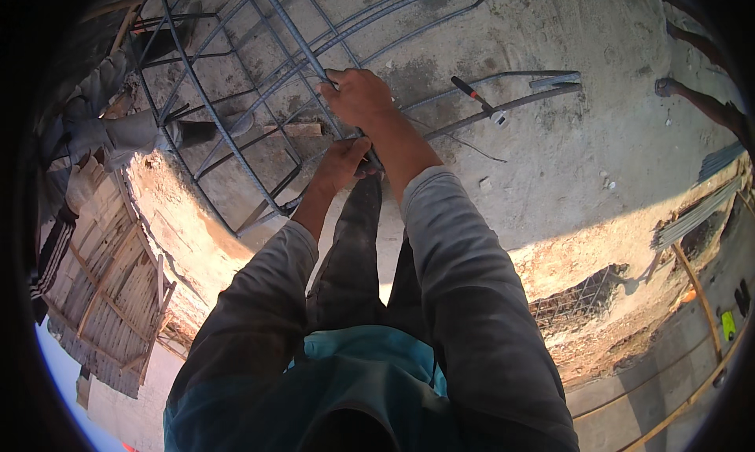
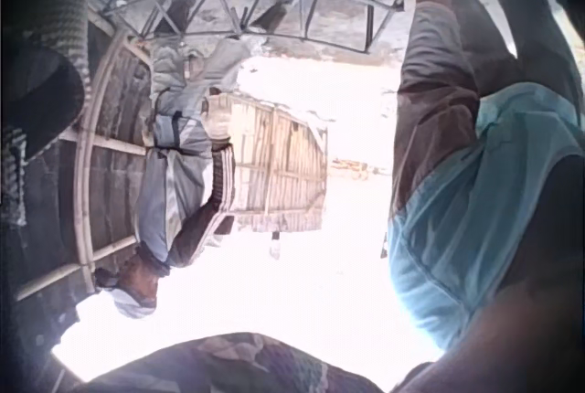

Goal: The person assembles a rebar frame by hand and using pliers, tying wire around metal rods to secure the structure.

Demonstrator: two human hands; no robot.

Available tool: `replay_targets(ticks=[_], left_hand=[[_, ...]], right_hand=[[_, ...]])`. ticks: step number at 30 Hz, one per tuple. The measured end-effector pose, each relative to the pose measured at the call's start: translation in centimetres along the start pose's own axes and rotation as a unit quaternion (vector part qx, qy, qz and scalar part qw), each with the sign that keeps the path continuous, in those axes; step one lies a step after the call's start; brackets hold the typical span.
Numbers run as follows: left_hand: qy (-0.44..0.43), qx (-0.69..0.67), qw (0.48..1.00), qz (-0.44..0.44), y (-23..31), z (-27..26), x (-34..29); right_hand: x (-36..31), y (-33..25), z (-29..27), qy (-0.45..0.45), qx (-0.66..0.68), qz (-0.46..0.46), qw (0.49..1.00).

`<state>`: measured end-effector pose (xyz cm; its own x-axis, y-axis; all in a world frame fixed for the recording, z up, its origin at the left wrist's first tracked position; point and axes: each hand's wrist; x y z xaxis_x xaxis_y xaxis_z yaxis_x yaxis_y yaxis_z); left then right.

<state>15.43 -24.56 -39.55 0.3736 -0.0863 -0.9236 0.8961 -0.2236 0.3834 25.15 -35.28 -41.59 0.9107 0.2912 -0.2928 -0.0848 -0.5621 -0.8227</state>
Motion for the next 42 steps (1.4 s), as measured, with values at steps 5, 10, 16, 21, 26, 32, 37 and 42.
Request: replay_targets(ticks=[5,10,16,21,26,32,37,42], left_hand=[[-0.015,0.003,1.000,0.026,0.0,0.5,0.0],[-0.006,0.013,0.999,0.040,-0.9,-0.4,0.2],[-0.019,0.045,0.998,0.047,0.1,-0.4,0.4],[-0.011,0.023,0.998,0.062,-1.8,-0.8,2.3],[0.013,0.032,0.998,0.059,-1.5,-0.7,2.3],[0.045,0.110,0.990,0.079,-0.8,-0.6,2.6],[0.064,0.160,0.979,0.111,-1.4,-1.5,2.8],[0.147,0.193,0.964,0.110,0.4,-0.1,0.7]], right_hand=[[-1.1,-0.4,-2.8,0.031,-0.120,-0.061,0.990],[-11.1,-2.6,-9.2,0.121,-0.081,0.015,0.989],[-20.1,-1.0,-11.0,0.134,-0.205,0.107,0.964],[-17.2,-1.0,-9.5,0.112,-0.217,0.055,0.968],[-17.4,-0.7,-8.0,0.111,-0.169,0.088,0.975],[-23.2,0.6,-2.8,0.050,-0.130,0.129,0.982],[-28.3,-0.1,2.6,0.033,-0.005,0.174,0.984],[-24.4,0.2,6.1,0.121,0.057,0.230,0.964]])
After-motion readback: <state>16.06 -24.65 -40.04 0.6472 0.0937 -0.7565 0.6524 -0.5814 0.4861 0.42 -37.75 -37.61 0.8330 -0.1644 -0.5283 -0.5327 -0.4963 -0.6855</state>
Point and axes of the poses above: each hand's wrist, its own x-axis towards the middle knuckle, its own z-axis out of the palm, y = z × x, and after that the axes turned 8 degrees about -z, right-handed
